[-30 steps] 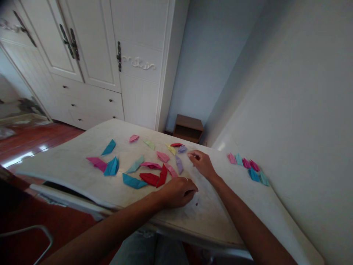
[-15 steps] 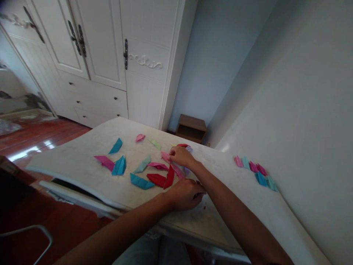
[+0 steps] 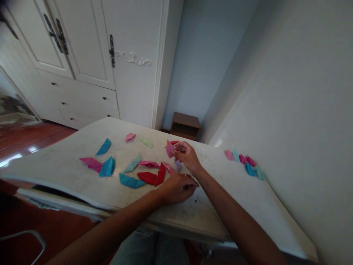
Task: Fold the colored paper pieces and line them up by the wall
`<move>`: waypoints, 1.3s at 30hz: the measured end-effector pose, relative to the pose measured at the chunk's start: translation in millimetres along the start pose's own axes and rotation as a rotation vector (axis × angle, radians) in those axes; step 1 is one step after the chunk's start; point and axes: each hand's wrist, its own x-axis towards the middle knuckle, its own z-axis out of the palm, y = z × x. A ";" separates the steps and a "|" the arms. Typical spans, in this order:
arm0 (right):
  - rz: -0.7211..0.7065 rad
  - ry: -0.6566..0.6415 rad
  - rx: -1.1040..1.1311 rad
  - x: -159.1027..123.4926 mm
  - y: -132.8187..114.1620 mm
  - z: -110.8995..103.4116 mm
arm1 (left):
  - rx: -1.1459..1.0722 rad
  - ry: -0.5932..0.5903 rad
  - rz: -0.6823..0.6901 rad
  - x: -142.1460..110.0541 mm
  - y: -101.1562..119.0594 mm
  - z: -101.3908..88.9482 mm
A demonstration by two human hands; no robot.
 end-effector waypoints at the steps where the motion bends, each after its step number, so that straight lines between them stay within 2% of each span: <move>1: -0.003 0.036 0.031 -4.0 0.5 -4.1 | -0.110 0.078 -0.040 1.3 0.2 0.3; 3: -0.021 0.114 0.074 -12.0 1.7 -13.0 | -0.308 0.276 -0.150 4.8 0.4 -0.7; 6: -0.050 0.197 0.115 -24.4 2.0 -27.0 | -0.486 0.548 -0.304 10.4 0.1 -5.9; 9: -0.050 0.196 0.141 -38.2 -0.6 -38.6 | -0.600 0.680 -0.409 14.0 -0.7 -10.4; 11: -0.036 0.178 0.155 -47.5 -2.7 -44.1 | -0.649 0.657 -0.448 15.0 -0.7 -10.5; 13: -0.023 0.159 0.165 -56.3 -3.9 -48.1 | -0.666 0.579 -0.456 15.3 0.1 -8.5; 17: 0.011 0.118 0.159 -68.9 -1.3 -54.6 | -0.611 0.484 -0.433 15.3 1.8 -4.1; 26: 0.057 0.138 0.167 -79.0 8.7 -68.7 | -0.514 0.426 -0.463 15.1 0.6 -1.1; 39: 0.064 0.127 0.087 -89.3 9.1 -83.3 | -0.429 0.356 -0.412 16.2 -2.4 5.2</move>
